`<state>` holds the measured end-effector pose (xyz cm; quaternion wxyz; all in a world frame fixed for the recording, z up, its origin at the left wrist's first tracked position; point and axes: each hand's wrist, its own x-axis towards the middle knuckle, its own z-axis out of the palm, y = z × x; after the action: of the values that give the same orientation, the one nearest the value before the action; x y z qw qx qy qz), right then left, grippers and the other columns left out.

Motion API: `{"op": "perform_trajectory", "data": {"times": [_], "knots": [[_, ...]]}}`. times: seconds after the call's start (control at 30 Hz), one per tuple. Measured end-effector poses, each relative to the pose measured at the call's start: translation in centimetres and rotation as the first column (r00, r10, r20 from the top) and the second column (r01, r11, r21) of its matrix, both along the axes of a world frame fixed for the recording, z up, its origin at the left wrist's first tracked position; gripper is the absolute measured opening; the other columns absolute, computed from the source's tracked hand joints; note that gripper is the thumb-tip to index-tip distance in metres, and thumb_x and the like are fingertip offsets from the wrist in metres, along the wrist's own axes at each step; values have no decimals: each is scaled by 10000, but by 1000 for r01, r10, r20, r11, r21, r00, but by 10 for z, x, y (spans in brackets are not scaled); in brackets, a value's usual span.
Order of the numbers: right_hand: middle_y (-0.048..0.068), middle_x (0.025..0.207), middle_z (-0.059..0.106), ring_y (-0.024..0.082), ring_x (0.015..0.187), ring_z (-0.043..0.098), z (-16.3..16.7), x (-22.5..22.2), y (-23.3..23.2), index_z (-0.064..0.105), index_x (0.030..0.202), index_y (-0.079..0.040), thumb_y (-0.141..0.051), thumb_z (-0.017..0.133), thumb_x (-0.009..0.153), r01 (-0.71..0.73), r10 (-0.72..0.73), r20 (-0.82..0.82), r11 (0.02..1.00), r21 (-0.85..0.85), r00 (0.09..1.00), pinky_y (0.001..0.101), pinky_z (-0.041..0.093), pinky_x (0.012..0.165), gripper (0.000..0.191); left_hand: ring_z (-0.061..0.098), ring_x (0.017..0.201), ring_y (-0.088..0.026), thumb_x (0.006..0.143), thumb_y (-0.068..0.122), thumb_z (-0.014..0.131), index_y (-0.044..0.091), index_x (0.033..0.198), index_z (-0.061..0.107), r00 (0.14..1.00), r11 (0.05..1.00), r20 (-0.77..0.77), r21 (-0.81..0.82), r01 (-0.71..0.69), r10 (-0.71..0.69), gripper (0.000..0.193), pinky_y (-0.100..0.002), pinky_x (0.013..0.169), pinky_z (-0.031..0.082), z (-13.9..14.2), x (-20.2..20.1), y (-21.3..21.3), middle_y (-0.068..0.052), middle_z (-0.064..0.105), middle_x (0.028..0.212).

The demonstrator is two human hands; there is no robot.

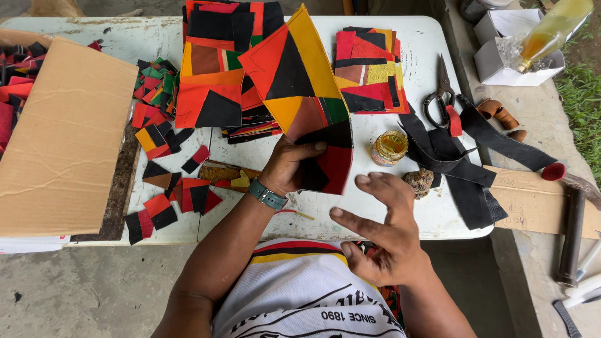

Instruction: The person holds a patchwork leather piece in one hand and applies adhesive from a small jar onto its surface, rubbing the adhesive over the material. They then place the finished piece onto a growing stack of similar patchwork pieces on the table and pick up the next piece to repeat the process.

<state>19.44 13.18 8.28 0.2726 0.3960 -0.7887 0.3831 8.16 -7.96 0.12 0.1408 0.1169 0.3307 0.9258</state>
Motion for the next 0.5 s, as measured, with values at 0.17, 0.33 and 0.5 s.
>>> {"op": "perform_trajectory", "data": {"times": [0.17, 0.33, 0.5], "knots": [[209, 1390, 473, 393, 1276, 431, 1, -3, 1, 758, 1200, -117, -318, 751, 765, 194, -192, -134, 981, 8, 972, 528, 388, 1121, 479, 658, 1181, -254, 890, -27, 729, 15, 1438, 519, 1000, 1000, 17, -24, 2, -1, 589, -409, 1030, 550, -3, 0, -2, -139, 662, 1305], [174, 1418, 458, 381, 1294, 407, 2, -2, 0, 774, 1178, -157, -340, 769, 799, 207, -186, -202, 974, 92, 962, 519, 381, 1130, 421, 656, 1187, -240, 885, -24, 736, 21, 1430, 526, 1000, 1000, 15, 3, -6, 6, 586, -393, 1034, 554, -3, 1, -2, -122, 661, 1308], [175, 1452, 427, 393, 1307, 392, -4, 1, -2, 746, 1230, -189, -344, 767, 819, 189, -177, -216, 981, 36, 960, 514, 378, 1141, 439, 653, 1185, -235, 914, -38, 722, 21, 1424, 531, 1000, 1000, 6, 2, -8, 8, 548, -386, 1031, 555, -3, 3, -2, -122, 658, 1308]]}}
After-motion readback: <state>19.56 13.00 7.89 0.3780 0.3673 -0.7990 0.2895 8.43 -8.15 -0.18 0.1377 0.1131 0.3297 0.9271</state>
